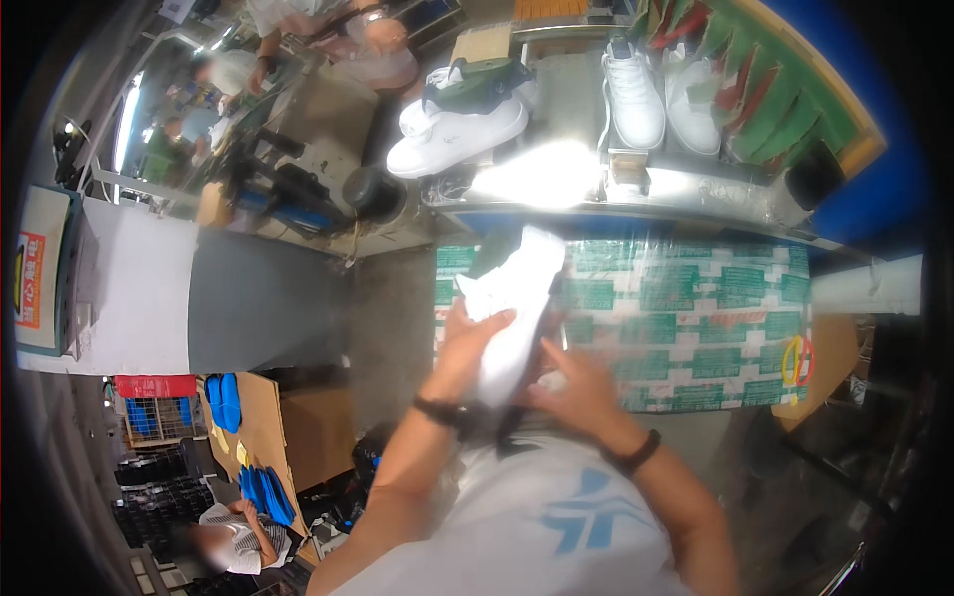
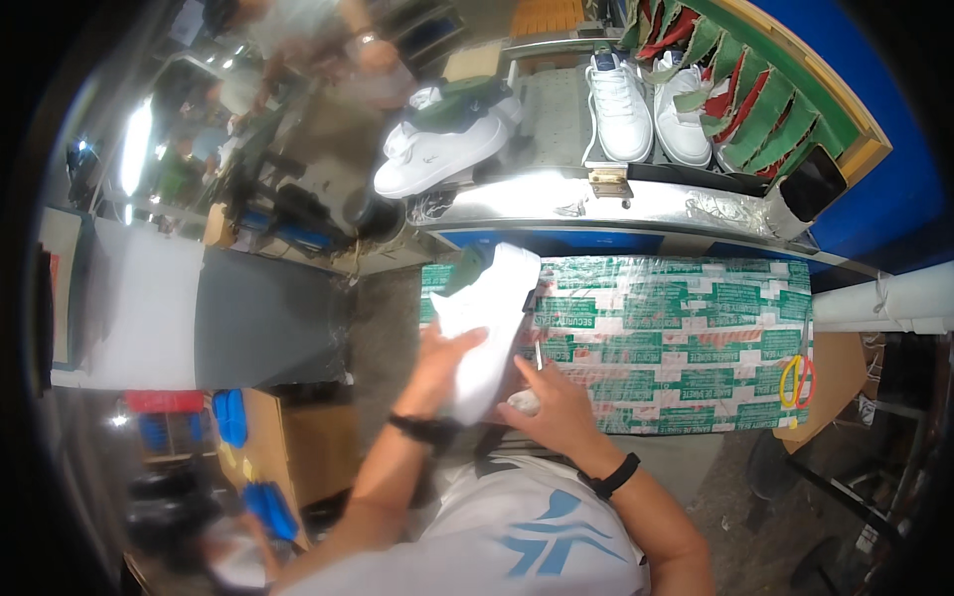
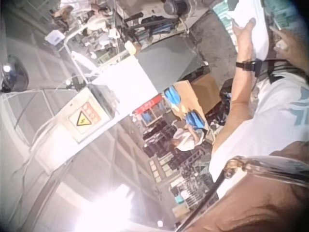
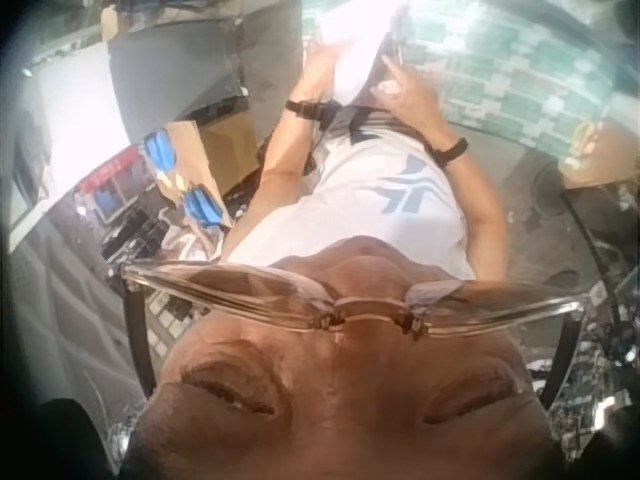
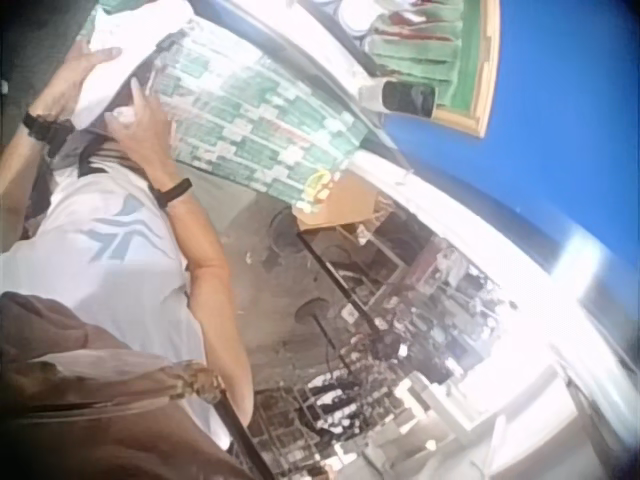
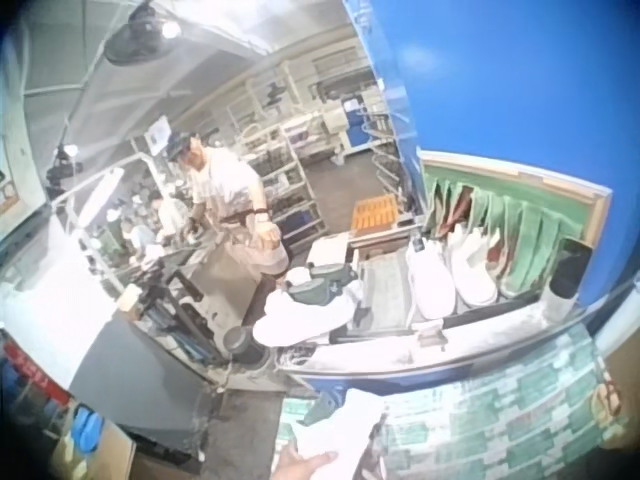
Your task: Apply adhesive or cleaning solution to shoe uppers and assemble shoe components at a factory workstation.
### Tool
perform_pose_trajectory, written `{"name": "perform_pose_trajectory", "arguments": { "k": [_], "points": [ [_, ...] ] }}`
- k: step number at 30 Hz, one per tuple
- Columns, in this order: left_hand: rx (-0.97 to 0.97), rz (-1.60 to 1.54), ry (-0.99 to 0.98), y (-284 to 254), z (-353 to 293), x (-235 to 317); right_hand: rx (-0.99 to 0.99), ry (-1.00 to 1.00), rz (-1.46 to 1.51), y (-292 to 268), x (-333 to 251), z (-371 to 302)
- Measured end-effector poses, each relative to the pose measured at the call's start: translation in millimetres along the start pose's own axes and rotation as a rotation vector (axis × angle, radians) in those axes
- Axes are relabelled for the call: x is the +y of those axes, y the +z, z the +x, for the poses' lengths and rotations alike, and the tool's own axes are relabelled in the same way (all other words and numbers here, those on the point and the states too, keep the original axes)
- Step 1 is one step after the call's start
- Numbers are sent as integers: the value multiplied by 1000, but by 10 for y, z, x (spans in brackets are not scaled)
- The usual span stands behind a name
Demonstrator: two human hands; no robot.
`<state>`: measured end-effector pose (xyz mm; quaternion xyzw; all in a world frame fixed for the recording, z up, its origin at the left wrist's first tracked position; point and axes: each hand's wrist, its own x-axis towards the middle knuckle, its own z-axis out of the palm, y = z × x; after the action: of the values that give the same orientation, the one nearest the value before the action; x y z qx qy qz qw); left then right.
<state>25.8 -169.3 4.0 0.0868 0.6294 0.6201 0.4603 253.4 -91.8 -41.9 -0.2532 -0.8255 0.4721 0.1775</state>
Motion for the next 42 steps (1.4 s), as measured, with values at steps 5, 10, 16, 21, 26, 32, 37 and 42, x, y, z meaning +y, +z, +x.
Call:
{"name": "perform_pose_trajectory", "arguments": {
  "k": [5,10,16,21,26,32,37,42],
  "points": [
    [-43,761,493,-295,732,933,212,-40,-265,-378,597,-20],
    [3,1203,781,-337,1529,1458,282,-16,-446,-695,1087,-83],
    [-1,1143,765,-2,1361,1445,421,-70,-487,-621,1235,-150],
    [77,1134,786,-138,1511,1380,419,-83,-438,-640,1236,-115],
    [76,1135,786,-147,1546,1381,420,-69,-430,-632,1234,-110],
    [-27,1141,605,-241,1679,1722,460,-108,-435,-649,1228,-78],
    [-163,1101,630,22,2066,2210,444,-44,-450,-652,1232,-160],
    [54,1175,771,-246,3242,2493,455,-72,-426,-642,1240,-126]
  ]
}}
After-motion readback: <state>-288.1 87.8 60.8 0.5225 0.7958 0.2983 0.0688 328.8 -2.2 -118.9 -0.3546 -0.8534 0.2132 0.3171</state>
